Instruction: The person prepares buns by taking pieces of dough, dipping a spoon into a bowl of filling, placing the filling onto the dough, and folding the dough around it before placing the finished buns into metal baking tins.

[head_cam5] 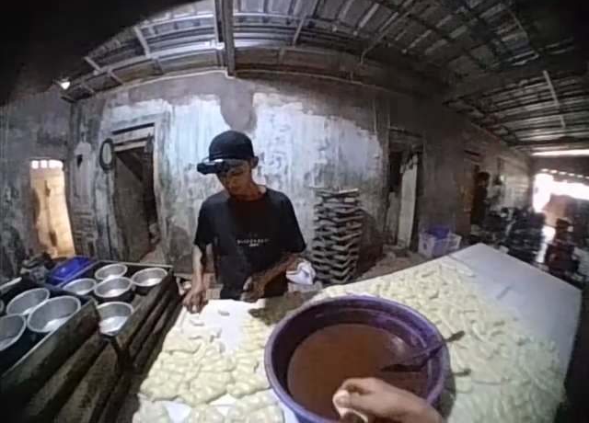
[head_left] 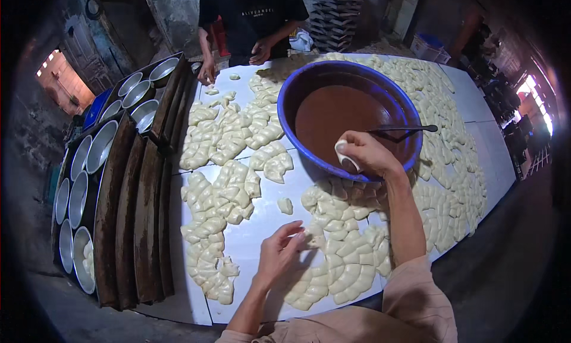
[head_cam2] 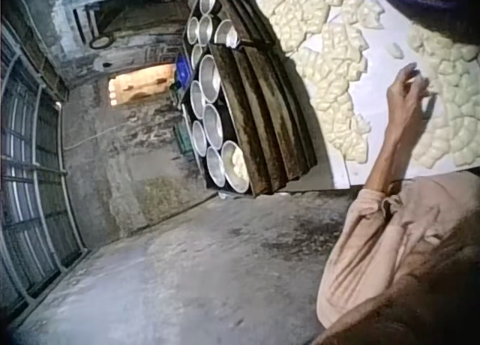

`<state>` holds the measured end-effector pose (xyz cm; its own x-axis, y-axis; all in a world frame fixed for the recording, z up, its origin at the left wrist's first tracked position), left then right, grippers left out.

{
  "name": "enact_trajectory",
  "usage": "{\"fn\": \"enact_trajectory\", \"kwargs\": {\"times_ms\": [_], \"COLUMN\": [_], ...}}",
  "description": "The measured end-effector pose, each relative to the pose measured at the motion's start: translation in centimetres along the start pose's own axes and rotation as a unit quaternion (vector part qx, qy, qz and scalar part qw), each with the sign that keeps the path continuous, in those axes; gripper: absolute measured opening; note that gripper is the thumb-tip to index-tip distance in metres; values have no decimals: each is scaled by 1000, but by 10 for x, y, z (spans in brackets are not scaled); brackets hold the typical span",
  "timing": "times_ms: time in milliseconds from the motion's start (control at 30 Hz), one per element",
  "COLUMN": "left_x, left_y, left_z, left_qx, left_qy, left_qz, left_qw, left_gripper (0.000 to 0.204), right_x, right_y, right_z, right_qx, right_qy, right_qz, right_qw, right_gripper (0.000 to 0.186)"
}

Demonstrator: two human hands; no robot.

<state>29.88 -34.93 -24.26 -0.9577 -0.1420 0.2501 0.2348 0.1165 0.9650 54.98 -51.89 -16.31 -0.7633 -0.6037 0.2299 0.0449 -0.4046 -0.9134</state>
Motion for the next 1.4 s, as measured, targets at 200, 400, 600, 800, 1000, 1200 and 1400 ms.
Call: {"fn": "enact_trajectory", "kwargs": {"times_ms": [200, 400, 600, 800, 1000, 1200, 1400], "left_x": [-17, -4, 34, 46, 41, 52, 52], "left_y": [33, 7, -9, -3, 15, 25, 15], "left_z": [-34, -3, 54, 74, 100, 90, 88], "left_qx": [225, 387, 366, 140, 212, 193, 203], "left_qy": [-43, 7, 220, 277, 157, 127, 96], "left_qz": [10, 9, 15, -105, 32, -6, -48], "left_qw": [973, 922, 904, 945, 964, 973, 973], "left_gripper": [56, 43, 26, 40, 33, 26, 25], "right_x": [38, 66, 92, 92, 83, 90, 96], "right_y": [-28, -10, -19, -14, -11, -12, -19], "right_z": [-73, -161, -222, -252, -255, -248, -263], "right_qx": [-335, -407, 31, 99, -142, -146, -317], "right_qy": [6, -5, 53, 162, -11, 16, 147], "right_qz": [44, 26, 208, 231, 136, 261, 227], "right_qw": [941, 913, 976, 954, 980, 954, 909], "right_gripper": [14, 20, 49, 17, 26, 22, 16]}}
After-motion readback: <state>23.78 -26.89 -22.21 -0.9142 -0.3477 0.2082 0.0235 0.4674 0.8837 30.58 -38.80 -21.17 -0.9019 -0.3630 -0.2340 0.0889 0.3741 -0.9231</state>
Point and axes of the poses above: each hand's wrist, its own x-axis away from the middle knuckle, its own z-axis out of the back of the hand, y = z × x, the point moved 5 cm from there along -x, towards the middle knuckle, and after that the axes turned 3 degrees about x, right-handed, at the moved point
